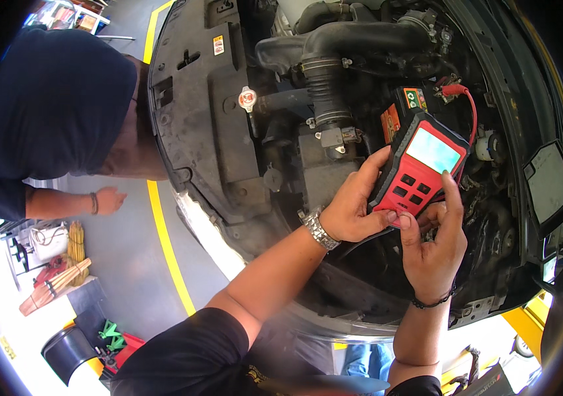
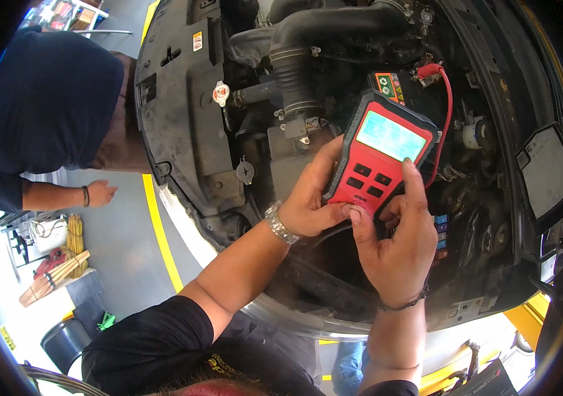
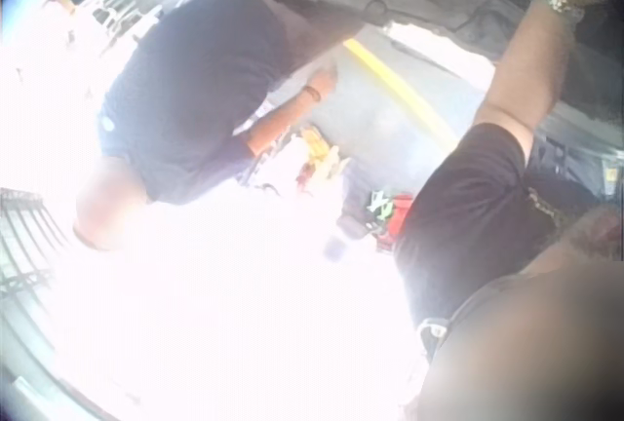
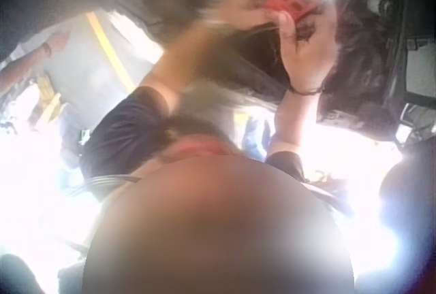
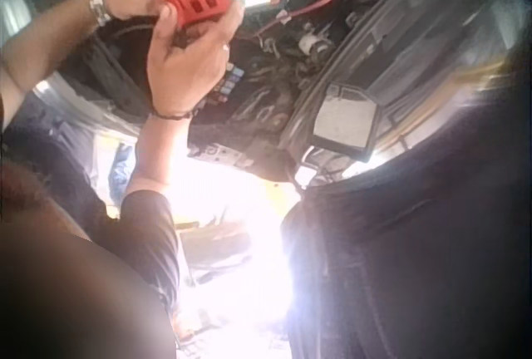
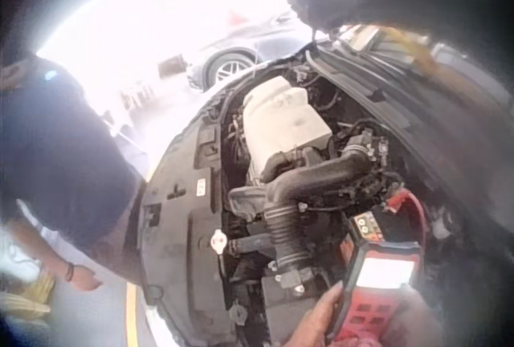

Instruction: The person connects a battery tester to the car battery terminals and operates the device to read results. The person then removes the fuse box cover, inspects the fuses, and briefly interacts with another person in the garage.

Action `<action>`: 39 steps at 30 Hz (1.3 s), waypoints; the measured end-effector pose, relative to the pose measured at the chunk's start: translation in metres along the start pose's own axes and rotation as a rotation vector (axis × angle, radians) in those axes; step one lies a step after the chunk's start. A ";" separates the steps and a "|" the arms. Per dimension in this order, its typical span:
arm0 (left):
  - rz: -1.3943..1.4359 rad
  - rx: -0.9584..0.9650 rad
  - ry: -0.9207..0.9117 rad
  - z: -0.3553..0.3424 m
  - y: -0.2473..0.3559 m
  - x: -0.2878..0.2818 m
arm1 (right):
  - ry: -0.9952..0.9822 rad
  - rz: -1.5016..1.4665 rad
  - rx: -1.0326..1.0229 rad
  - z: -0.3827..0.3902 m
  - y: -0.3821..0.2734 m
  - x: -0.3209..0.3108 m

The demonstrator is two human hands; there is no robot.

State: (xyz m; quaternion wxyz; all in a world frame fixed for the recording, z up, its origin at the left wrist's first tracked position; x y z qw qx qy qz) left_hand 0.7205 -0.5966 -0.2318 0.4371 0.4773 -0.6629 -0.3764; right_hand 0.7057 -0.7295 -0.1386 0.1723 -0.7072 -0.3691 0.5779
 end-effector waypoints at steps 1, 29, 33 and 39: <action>-0.012 0.006 -0.001 0.000 0.000 0.000 | -0.012 0.025 0.002 0.000 0.000 0.001; 0.228 -0.143 0.034 0.007 -0.017 0.003 | -0.057 0.109 -0.062 -0.011 -0.006 -0.001; 0.213 -0.116 0.034 0.005 -0.011 0.005 | -0.069 0.167 -0.118 -0.013 -0.009 -0.003; 0.089 -0.079 0.003 0.004 -0.008 0.006 | -0.138 0.265 -0.095 -0.012 -0.009 -0.004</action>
Point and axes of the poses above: each hand's wrist, its own z-axis away from the middle knuckle, its own x-axis out of the palm, y = z × x, the point moved 8 cm from there along -z, towards the middle knuckle, and after that the axes turned 3 degrees about y, right-handed, at the moved point
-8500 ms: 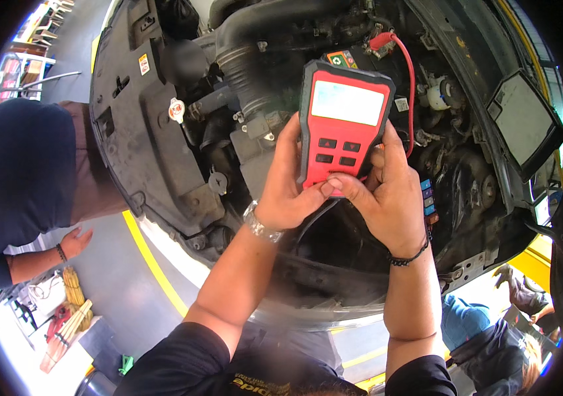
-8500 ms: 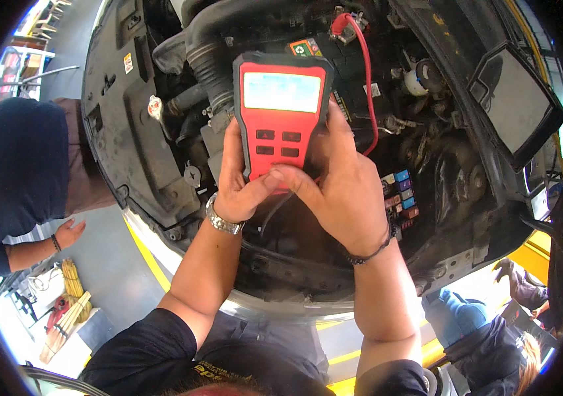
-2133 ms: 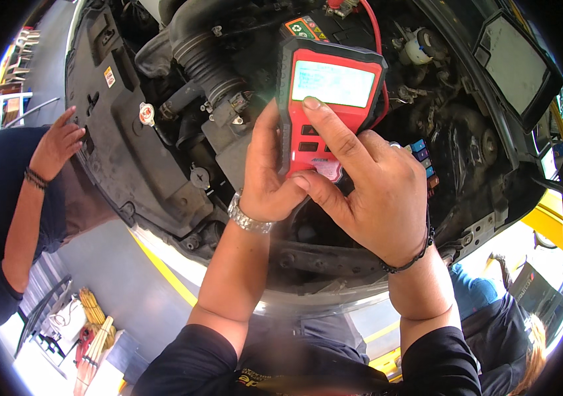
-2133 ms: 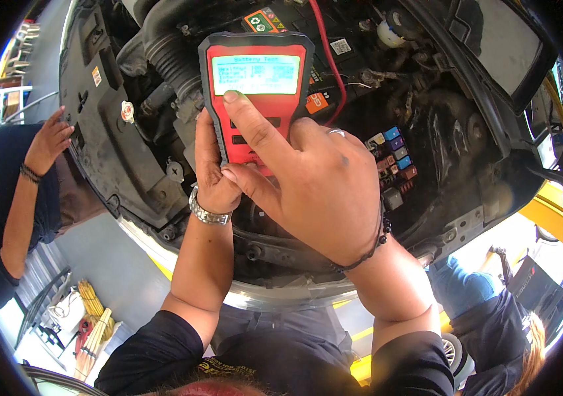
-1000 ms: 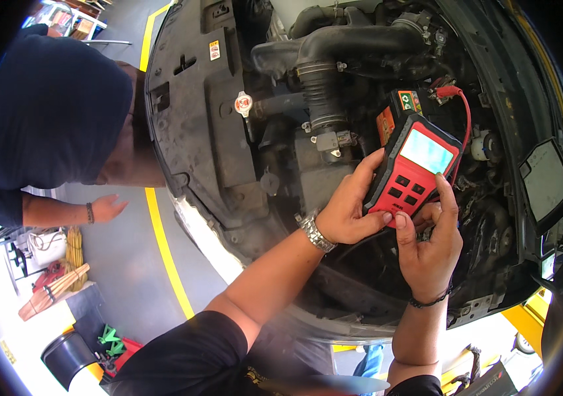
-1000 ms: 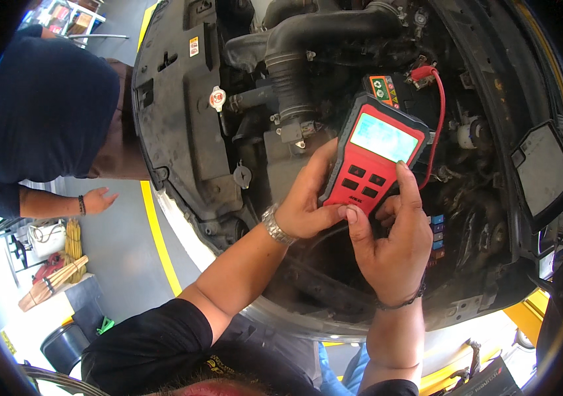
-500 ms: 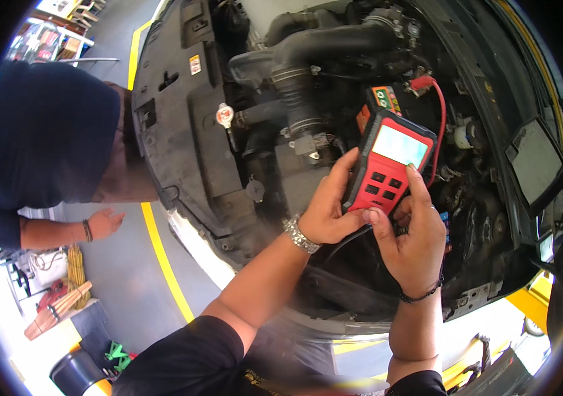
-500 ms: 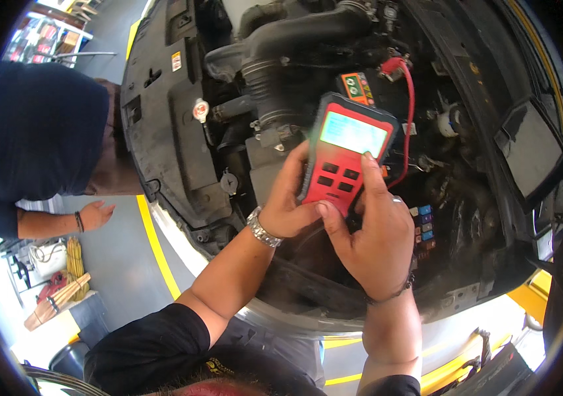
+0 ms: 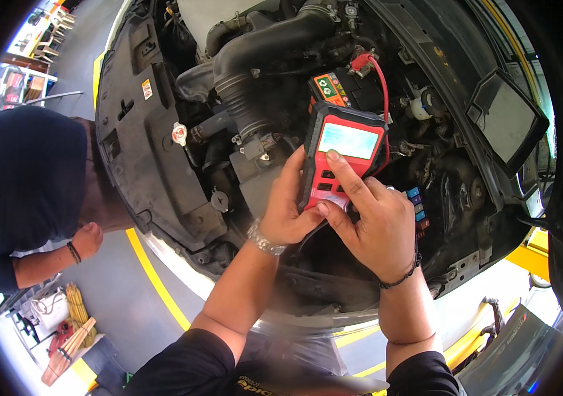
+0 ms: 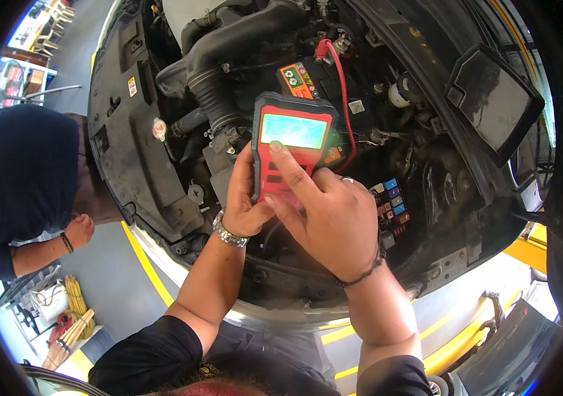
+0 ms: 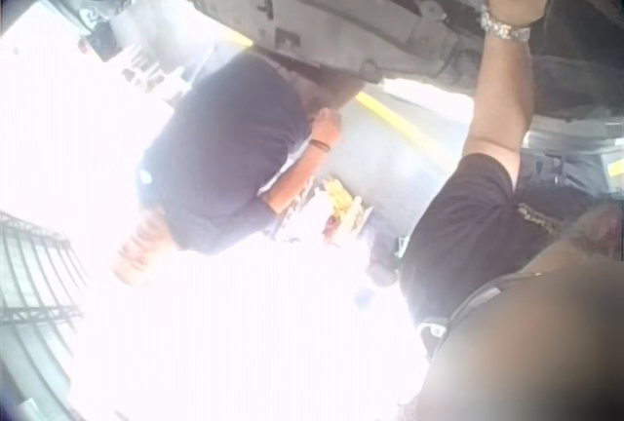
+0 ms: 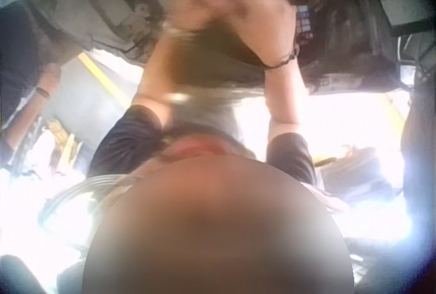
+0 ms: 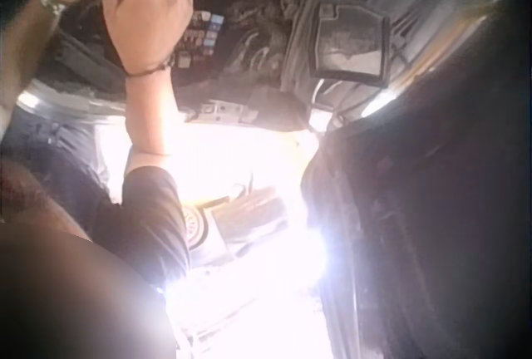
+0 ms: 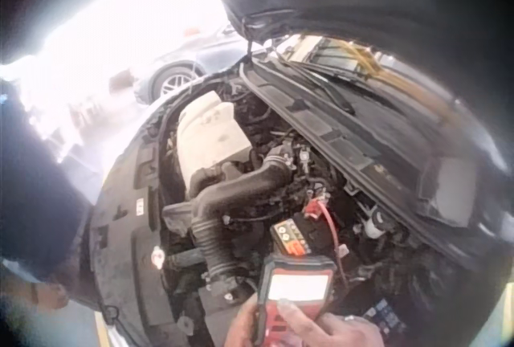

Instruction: The person connects a battery tester to the car battery terminals and operates the device to read results. The person then removes the fuse box cover, inspects the fuses, and briefly interacts with another person in the garage.

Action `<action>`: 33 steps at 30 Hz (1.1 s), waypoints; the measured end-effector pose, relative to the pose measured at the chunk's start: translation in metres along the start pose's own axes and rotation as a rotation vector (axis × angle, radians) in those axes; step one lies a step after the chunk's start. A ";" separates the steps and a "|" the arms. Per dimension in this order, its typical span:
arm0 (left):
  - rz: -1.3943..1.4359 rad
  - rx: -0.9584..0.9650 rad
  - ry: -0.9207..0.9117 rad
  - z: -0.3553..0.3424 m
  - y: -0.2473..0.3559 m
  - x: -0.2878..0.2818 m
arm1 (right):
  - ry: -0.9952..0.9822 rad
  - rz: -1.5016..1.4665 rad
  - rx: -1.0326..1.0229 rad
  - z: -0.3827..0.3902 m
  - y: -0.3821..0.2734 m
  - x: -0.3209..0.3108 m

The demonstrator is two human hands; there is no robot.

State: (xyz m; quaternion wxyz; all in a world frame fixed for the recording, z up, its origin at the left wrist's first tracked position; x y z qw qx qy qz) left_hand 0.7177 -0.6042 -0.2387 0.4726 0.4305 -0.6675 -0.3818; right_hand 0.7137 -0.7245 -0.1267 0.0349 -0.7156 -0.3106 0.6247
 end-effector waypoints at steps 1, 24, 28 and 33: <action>-0.025 0.012 0.002 0.000 0.001 0.000 | -0.009 0.007 0.004 0.000 0.000 0.000; 0.082 -0.055 0.003 0.003 -0.007 -0.002 | 0.020 -0.036 -0.020 0.002 0.002 0.001; 0.082 -0.054 -0.010 0.001 -0.003 0.000 | 0.043 -0.078 -0.021 0.002 0.004 0.001; 0.227 -0.098 0.011 0.002 -0.004 0.001 | 0.059 -0.124 -0.011 0.002 0.005 0.002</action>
Point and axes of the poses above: each hand's wrist, its own z-axis away from the middle knuckle, its own x-axis out of the palm, y = z × x, the point moved 8 cm from there along -z, towards the middle knuckle, and after that the axes turned 3 degrees about y, right-handed, at the moved point
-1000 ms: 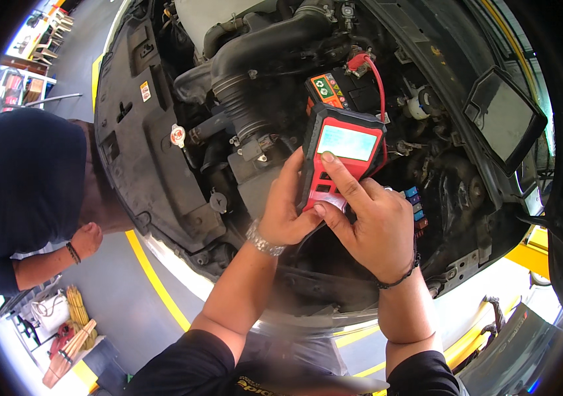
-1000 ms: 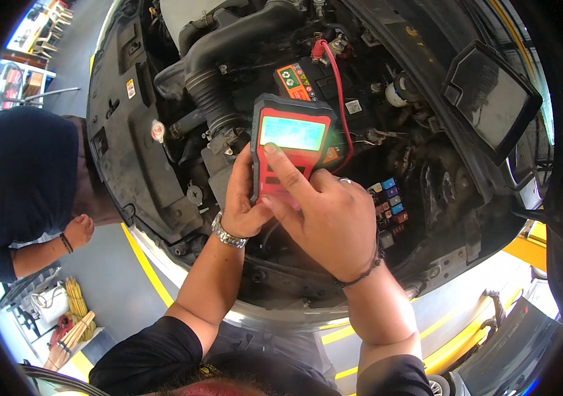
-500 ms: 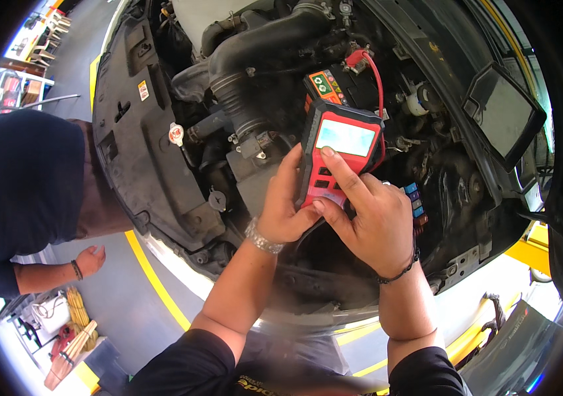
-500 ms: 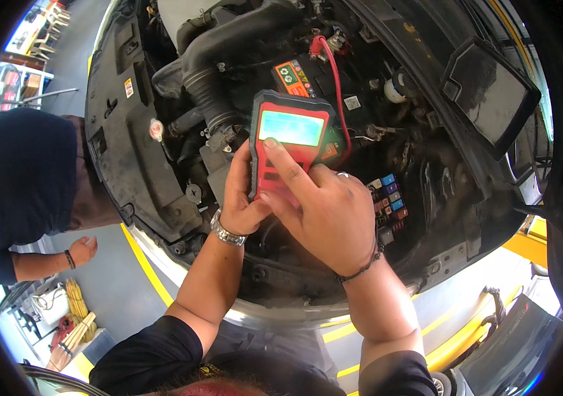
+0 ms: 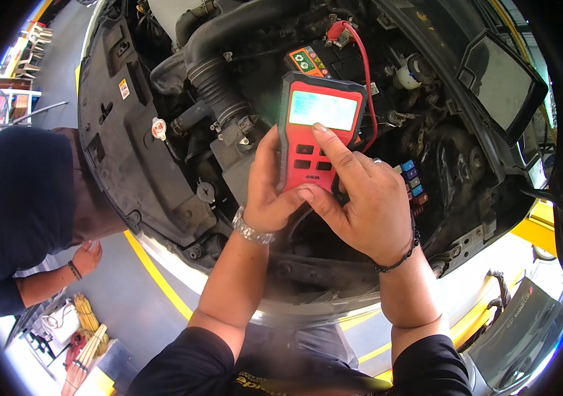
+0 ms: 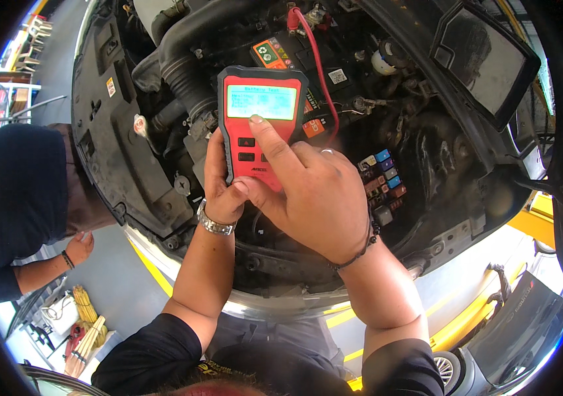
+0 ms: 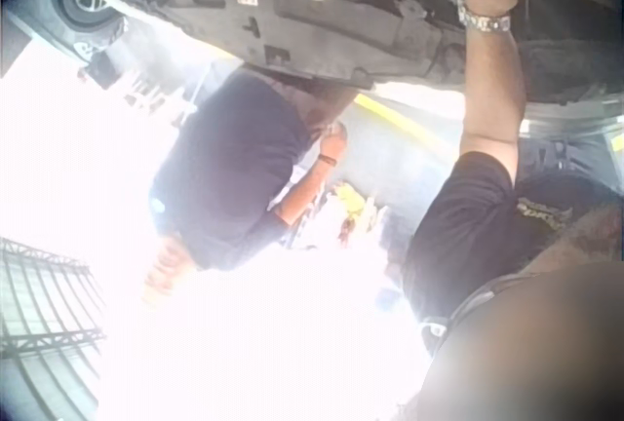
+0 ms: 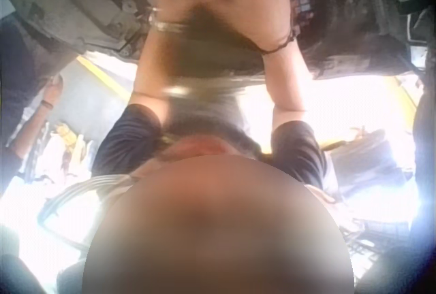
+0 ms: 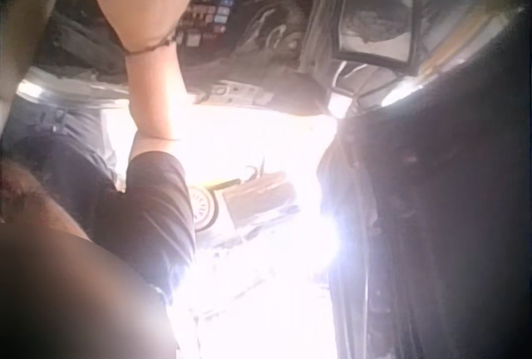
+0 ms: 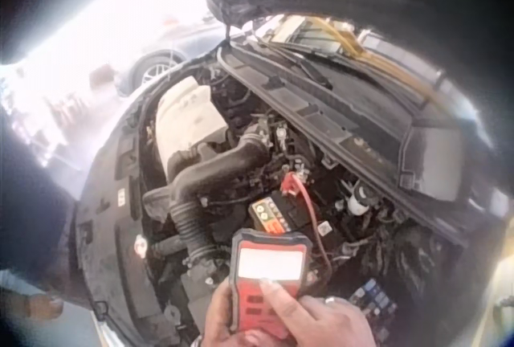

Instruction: The person connects a battery tester to the car battery terminals and operates the device to read results. The person then removes the fuse box cover, inspects the fuses, and briefly interacts with another person in the garage.

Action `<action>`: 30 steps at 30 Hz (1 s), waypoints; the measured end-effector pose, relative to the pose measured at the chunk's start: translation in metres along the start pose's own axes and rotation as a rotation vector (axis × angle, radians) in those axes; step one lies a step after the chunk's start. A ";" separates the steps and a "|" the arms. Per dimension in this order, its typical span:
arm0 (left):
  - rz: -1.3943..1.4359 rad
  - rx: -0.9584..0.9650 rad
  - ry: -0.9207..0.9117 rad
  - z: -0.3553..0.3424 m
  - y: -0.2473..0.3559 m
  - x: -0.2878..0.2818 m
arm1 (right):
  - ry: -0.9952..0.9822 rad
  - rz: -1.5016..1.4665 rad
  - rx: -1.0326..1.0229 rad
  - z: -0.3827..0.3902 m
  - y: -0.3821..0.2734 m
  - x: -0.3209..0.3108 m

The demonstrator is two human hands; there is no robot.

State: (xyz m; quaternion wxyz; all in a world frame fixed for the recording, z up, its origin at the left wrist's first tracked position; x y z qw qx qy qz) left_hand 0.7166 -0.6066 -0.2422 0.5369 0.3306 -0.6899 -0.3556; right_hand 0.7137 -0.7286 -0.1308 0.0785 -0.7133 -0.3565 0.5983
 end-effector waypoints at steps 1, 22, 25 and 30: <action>0.006 -0.005 0.005 0.000 0.000 -0.001 | 0.003 -0.015 0.000 0.000 0.000 0.000; -0.015 -0.076 0.088 0.003 -0.007 -0.012 | 0.025 0.001 -0.019 0.001 -0.005 0.001; -0.040 -0.067 0.076 0.003 -0.005 -0.012 | 0.028 -0.004 -0.033 0.001 -0.004 0.002; 0.050 -0.022 0.070 0.001 -0.002 -0.008 | 0.035 -0.025 -0.030 0.002 -0.002 0.002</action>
Point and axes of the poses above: each hand's wrist, its own z-axis away from the middle knuckle, its own x-axis out of the palm, y = z × x, the point moved 8 cm from there along -z, towards the middle knuckle, and after that the axes turned 3 degrees about y, right-handed, at the moved point
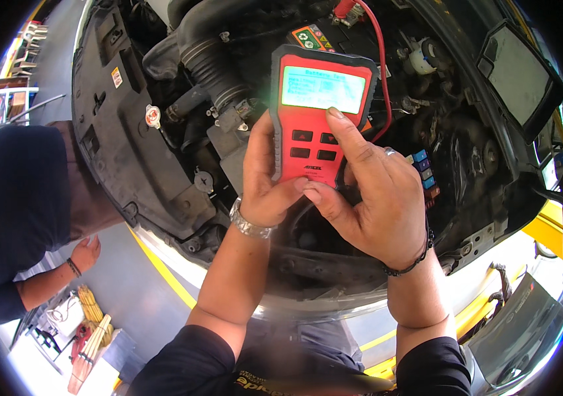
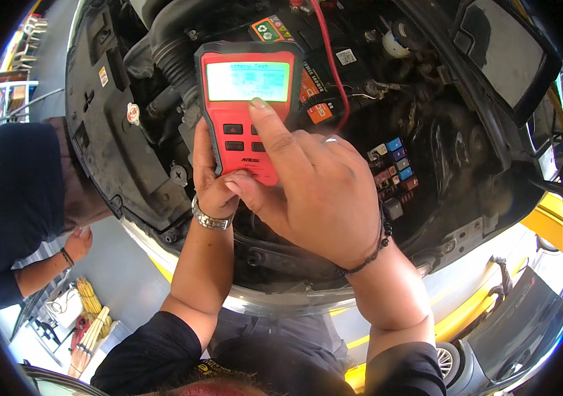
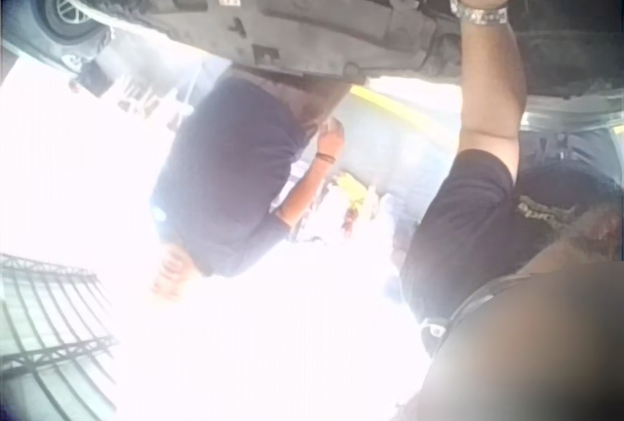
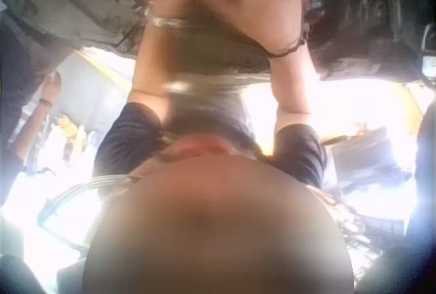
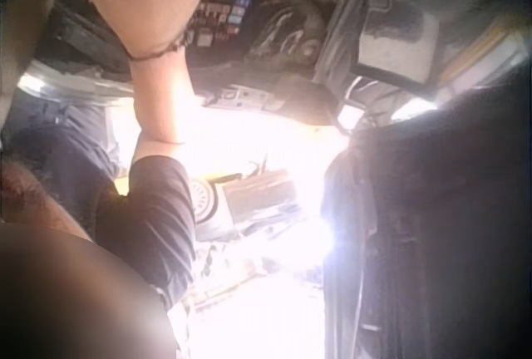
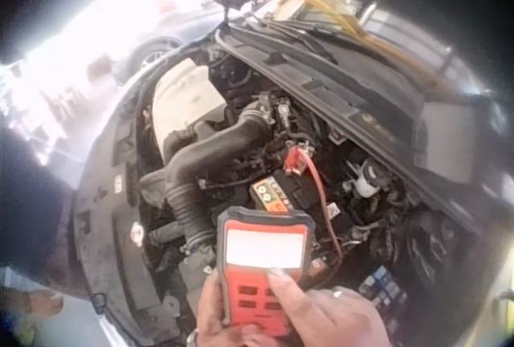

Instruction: The person connects a battery tester to the car battery terminals and operates the device to read results. The person then removes the fuse box cover, inspects the fuses, and briefly interacts with another person in the garage.

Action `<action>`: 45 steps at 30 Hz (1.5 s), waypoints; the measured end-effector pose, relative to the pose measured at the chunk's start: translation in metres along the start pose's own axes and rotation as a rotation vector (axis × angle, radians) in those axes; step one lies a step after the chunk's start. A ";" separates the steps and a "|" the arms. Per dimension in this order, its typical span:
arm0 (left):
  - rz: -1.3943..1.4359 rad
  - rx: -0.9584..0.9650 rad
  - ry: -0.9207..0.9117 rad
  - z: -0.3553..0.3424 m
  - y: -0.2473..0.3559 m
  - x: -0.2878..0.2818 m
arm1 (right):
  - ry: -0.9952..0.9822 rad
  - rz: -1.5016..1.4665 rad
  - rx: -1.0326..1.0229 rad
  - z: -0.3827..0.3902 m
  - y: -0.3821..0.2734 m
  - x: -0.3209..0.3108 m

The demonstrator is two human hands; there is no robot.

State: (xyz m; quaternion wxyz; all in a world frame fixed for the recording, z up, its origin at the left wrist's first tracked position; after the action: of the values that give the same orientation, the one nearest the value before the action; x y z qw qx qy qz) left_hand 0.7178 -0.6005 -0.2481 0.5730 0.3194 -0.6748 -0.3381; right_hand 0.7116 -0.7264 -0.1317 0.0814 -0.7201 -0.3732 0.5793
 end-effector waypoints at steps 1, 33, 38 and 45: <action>0.007 -0.014 0.010 0.000 -0.001 0.000 | 0.007 0.005 -0.002 0.000 0.000 -0.001; 0.208 0.148 0.141 -0.018 0.042 -0.027 | 0.206 -0.003 -0.079 0.001 -0.004 -0.026; 0.234 0.051 0.224 -0.022 0.038 -0.035 | 0.204 -0.031 -0.274 0.002 -0.013 -0.026; 0.153 0.050 0.370 -0.023 0.047 -0.040 | 0.509 0.039 -0.334 0.010 0.002 -0.053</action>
State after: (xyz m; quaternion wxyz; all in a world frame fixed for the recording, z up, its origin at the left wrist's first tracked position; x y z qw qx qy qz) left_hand 0.7443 -0.5437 -0.2293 0.7032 0.3381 -0.5884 -0.2121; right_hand 0.7011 -0.7640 -0.0952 0.0416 -0.8525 -0.4172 0.3123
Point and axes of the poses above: each hand's wrist, its own z-axis away from the middle knuckle, its own x-axis out of the palm, y = z × x, the point moved 8 cm from there along -z, towards the middle knuckle, and after that the axes turned 3 degrees about y, right-handed, at the moved point
